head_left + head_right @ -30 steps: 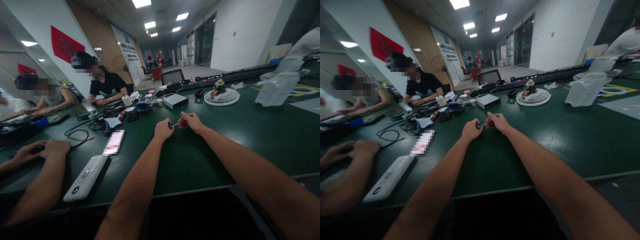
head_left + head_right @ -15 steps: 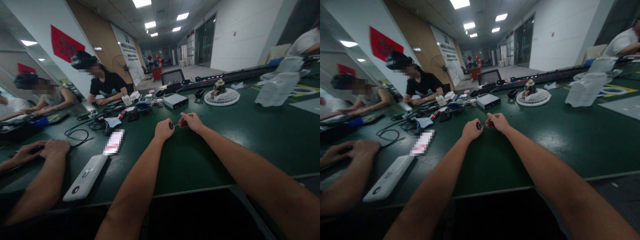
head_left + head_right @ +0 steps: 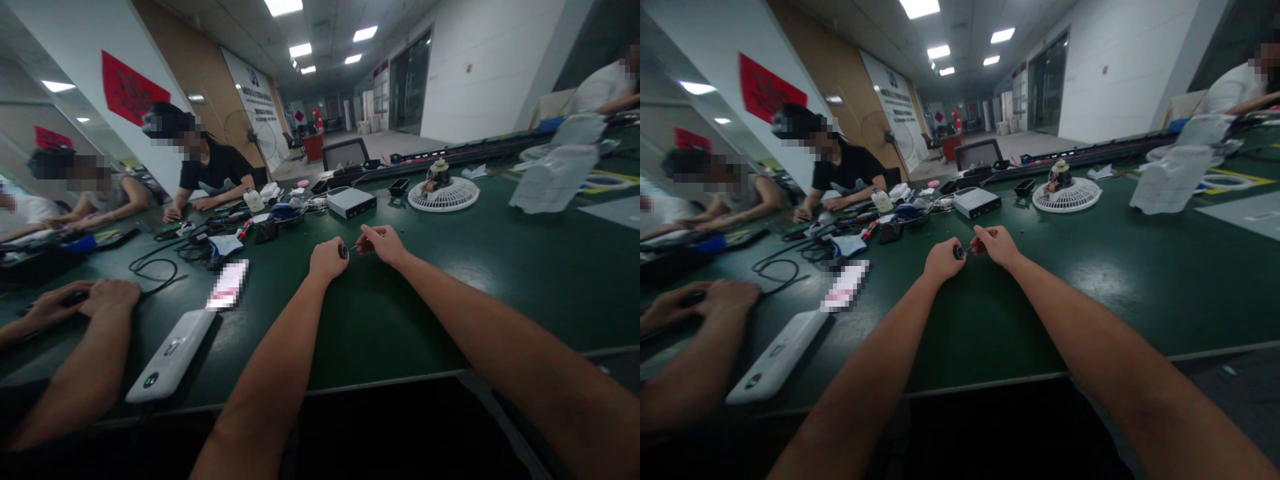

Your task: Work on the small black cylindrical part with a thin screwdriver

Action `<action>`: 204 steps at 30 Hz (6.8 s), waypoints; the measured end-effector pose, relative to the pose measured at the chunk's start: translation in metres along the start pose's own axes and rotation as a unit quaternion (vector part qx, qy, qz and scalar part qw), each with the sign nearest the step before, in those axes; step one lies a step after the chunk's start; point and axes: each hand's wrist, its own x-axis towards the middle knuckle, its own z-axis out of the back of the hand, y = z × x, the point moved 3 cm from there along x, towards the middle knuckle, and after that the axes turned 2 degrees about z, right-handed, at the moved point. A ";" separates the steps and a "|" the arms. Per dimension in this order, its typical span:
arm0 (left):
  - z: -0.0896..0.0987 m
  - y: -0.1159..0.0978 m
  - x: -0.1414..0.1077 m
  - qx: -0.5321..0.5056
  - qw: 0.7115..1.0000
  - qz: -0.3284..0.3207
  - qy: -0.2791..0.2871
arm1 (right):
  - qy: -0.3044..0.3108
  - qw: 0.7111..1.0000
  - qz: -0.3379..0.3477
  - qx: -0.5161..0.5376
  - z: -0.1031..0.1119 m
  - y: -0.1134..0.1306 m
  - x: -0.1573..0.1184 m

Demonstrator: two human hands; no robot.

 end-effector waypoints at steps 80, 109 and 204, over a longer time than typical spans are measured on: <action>0.008 -0.004 -0.003 -0.009 1.000 0.022 0.014 | 0.026 0.993 0.080 -0.078 -0.008 0.011 -0.007; 0.008 -0.002 -0.004 -0.008 1.000 0.027 -0.014 | 0.046 0.994 -0.055 0.088 -0.010 -0.003 -0.009; 0.008 -0.033 0.002 -0.015 0.978 -0.085 0.190 | 0.001 0.992 0.002 -0.125 0.009 0.004 -0.033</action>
